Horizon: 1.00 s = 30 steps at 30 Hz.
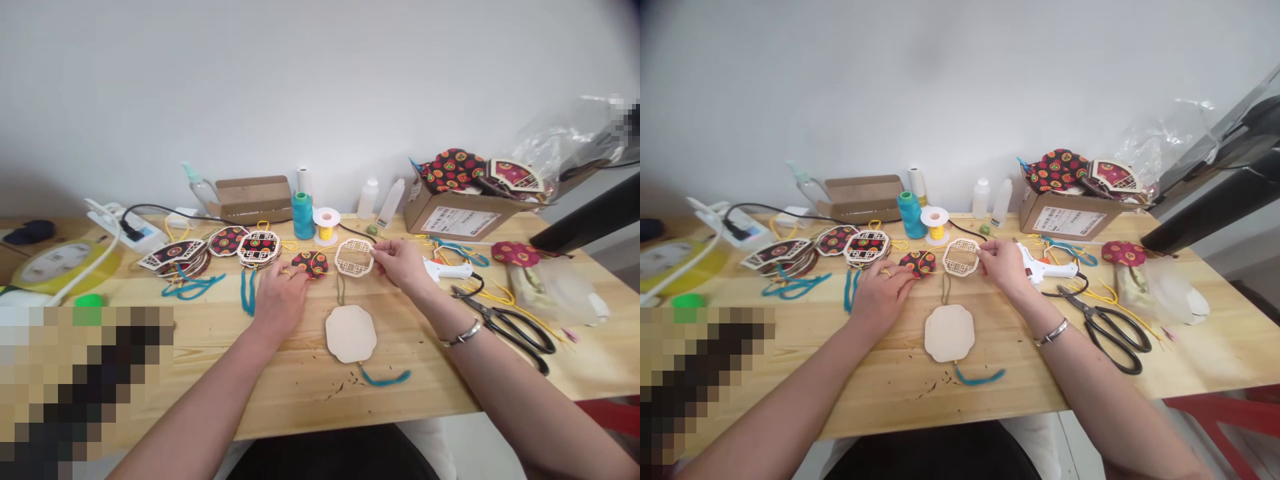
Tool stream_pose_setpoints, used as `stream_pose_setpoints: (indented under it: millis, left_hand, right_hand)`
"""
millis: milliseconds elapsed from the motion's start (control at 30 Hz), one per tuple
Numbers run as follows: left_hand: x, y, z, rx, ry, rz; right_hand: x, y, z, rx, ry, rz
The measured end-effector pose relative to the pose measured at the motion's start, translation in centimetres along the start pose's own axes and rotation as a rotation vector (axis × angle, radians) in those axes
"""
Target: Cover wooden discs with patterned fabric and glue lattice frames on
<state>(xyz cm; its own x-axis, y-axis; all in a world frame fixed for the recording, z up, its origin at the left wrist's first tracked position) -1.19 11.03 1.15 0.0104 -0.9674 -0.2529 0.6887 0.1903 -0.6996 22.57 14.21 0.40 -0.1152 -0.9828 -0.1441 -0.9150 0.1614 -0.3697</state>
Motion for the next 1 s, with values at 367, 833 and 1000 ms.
stream_pose_setpoints:
  millis: [367,833,1000]
  left_hand:
    - [-0.6,-2.8,-1.4,0.689,-0.367,0.01]
    - [0.9,1.5,-0.4,1.224,-0.631,-0.364]
    - [1.6,2.1,0.4,1.213,-0.638,-0.465]
  right_hand:
    - [2.7,0.8,-3.4,0.165,-0.33,0.036]
    - [3.2,4.0,-3.0,-0.253,-0.217,-0.243]
    - [3.7,4.7,-2.9,-0.358,-0.132,-0.332]
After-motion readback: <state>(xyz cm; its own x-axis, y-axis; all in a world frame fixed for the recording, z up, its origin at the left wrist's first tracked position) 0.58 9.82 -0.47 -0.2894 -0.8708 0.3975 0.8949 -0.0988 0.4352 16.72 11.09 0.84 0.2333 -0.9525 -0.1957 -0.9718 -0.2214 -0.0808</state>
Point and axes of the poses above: each hand's wrist, its own x-axis away from the middle knuckle, its own y-axis out of the palm, z = x × y, the point moved 7 cm from there along -x, towards the middle knuckle, and after that the axes turned 14 degrees about -y, right-handed, at the moved point
